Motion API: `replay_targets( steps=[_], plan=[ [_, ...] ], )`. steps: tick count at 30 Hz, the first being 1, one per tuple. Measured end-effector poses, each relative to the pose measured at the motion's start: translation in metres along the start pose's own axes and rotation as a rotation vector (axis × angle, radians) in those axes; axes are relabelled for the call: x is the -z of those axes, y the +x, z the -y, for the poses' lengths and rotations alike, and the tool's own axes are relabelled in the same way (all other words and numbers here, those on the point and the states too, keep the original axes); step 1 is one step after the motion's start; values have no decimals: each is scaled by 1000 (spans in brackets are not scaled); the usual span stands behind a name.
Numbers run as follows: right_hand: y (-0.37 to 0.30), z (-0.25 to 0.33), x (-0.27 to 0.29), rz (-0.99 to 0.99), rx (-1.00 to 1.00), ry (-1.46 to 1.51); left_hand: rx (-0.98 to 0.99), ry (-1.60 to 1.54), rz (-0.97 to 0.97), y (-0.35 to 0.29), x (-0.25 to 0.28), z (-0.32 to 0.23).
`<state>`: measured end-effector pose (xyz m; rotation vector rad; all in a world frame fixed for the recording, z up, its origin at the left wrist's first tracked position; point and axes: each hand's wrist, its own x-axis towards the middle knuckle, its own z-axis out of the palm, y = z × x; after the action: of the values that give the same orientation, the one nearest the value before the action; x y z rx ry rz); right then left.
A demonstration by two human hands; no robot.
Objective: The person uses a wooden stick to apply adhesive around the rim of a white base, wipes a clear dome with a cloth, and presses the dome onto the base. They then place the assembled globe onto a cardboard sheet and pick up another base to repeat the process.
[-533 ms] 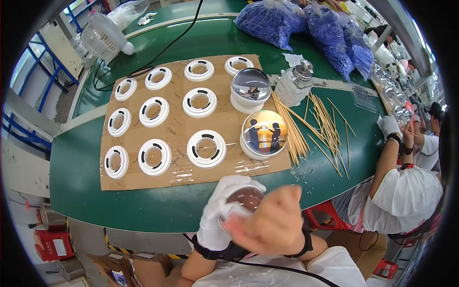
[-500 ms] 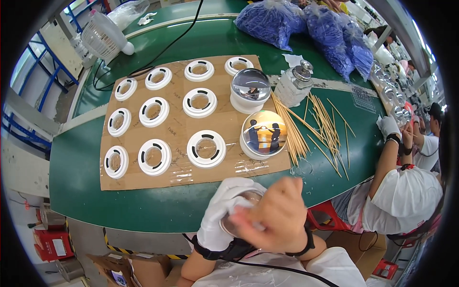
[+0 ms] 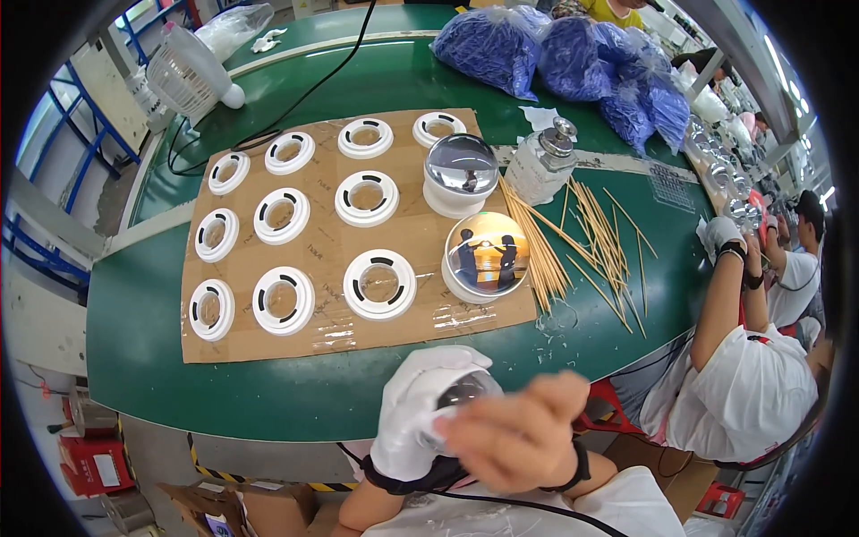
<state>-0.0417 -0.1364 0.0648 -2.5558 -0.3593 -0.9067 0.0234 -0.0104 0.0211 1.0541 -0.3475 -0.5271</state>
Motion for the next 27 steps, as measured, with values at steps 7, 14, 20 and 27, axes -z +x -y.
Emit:
replay_targets(
  steps=[7, 14, 20, 27],
  plan=[
    [12, -21, 4, 66, -179, 191, -99, -21, -69, -7, -5, 9],
    [22, -14, 10, 150, 35, 80, -37, -34, -131, -8, -8, 13],
    [19, -13, 9, 178, 138, 110, -173, -14, -16, -2, -3, 16],
    [24, -23, 9, 111, 98, -16, -201, 175, -22, -3, -2, 13]
  ],
)
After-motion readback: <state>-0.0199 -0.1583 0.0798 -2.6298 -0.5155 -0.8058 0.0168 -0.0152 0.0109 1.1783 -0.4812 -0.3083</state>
